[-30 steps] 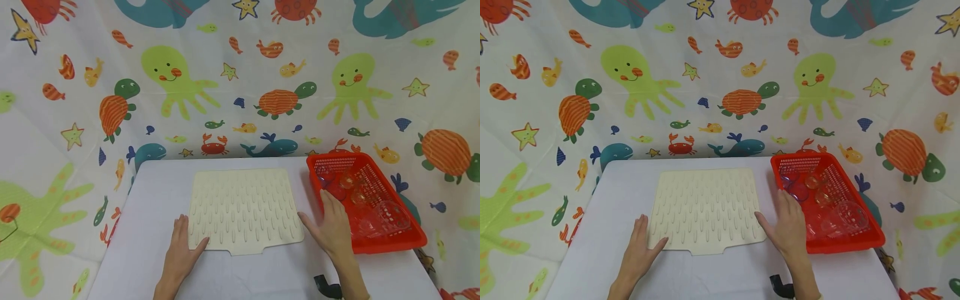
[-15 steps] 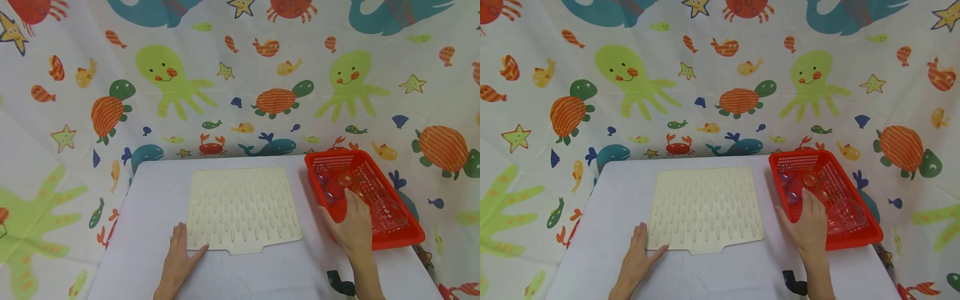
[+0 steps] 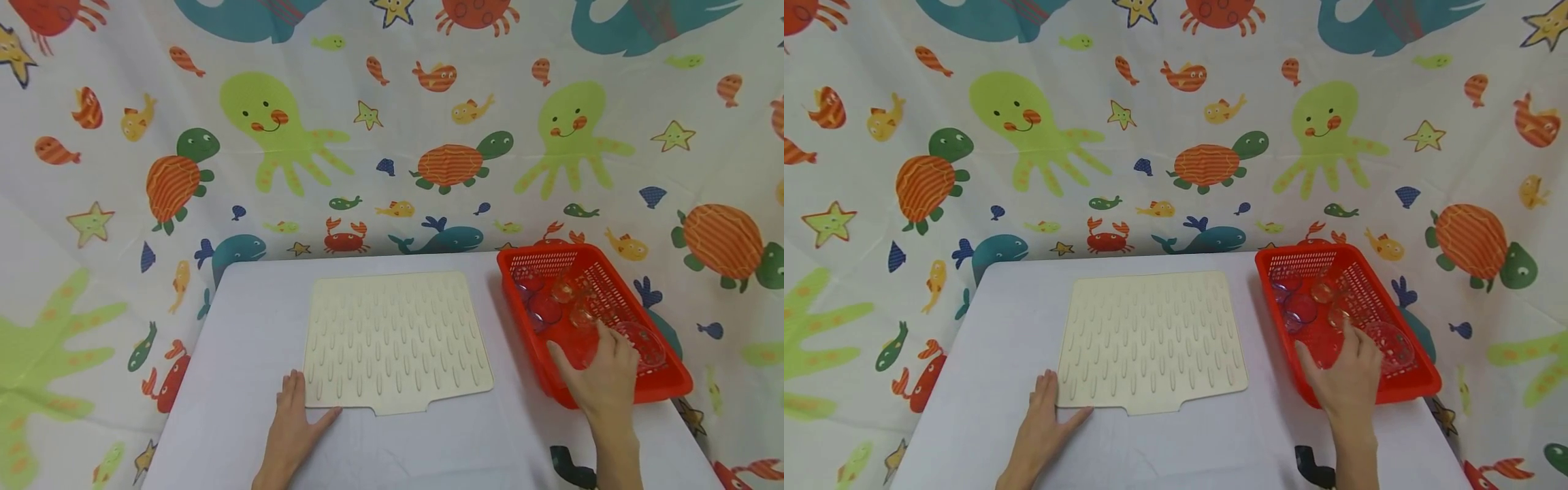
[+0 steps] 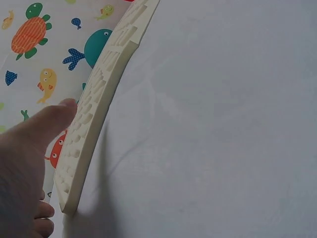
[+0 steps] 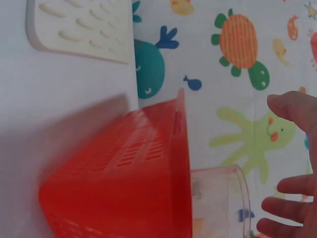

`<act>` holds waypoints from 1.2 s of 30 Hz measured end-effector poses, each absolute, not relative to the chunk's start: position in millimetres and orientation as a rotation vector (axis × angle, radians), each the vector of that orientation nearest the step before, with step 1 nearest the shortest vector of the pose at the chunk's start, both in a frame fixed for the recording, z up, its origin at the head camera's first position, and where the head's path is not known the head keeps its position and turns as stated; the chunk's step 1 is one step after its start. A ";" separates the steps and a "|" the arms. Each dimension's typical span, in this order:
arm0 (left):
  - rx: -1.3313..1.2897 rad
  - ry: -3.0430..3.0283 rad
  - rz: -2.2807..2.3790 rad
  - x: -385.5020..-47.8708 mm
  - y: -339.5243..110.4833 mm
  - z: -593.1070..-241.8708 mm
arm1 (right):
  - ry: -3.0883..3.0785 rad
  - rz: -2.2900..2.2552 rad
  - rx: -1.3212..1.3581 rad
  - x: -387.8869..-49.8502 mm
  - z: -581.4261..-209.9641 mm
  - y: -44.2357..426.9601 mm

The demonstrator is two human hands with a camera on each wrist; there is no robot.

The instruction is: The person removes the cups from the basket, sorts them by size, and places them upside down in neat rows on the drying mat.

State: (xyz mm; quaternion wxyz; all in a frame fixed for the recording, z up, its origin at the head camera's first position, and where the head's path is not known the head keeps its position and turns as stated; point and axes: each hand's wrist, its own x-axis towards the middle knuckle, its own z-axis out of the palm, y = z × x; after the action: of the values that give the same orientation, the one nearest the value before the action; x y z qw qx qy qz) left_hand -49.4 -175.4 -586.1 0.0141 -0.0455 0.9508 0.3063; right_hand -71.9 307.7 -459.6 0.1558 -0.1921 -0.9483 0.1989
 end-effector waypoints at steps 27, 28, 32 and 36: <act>-0.137 2.989 0.827 -45.8 -176.6 -598.3 | -2.741 0.728 -0.867 -62.9 -472.6 321.3; -0.140 2.988 0.826 -45.7 -176.5 -598.1 | -2.739 0.733 -0.866 -63.2 -472.7 321.2; -0.151 2.968 0.825 -45.5 -176.4 -595.4 | -2.728 0.754 -0.872 -64.0 -473.6 321.3; -0.169 2.939 0.822 -45.0 -176.3 -593.2 | -2.709 0.785 -0.892 -65.4 -474.6 321.1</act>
State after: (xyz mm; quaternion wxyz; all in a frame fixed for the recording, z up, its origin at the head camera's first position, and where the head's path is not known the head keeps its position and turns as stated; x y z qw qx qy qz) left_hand -45.0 -176.3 -593.2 0.0426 -0.0552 0.9607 0.2687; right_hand -65.4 321.1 -474.6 0.0917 -0.3001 -0.9120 0.2642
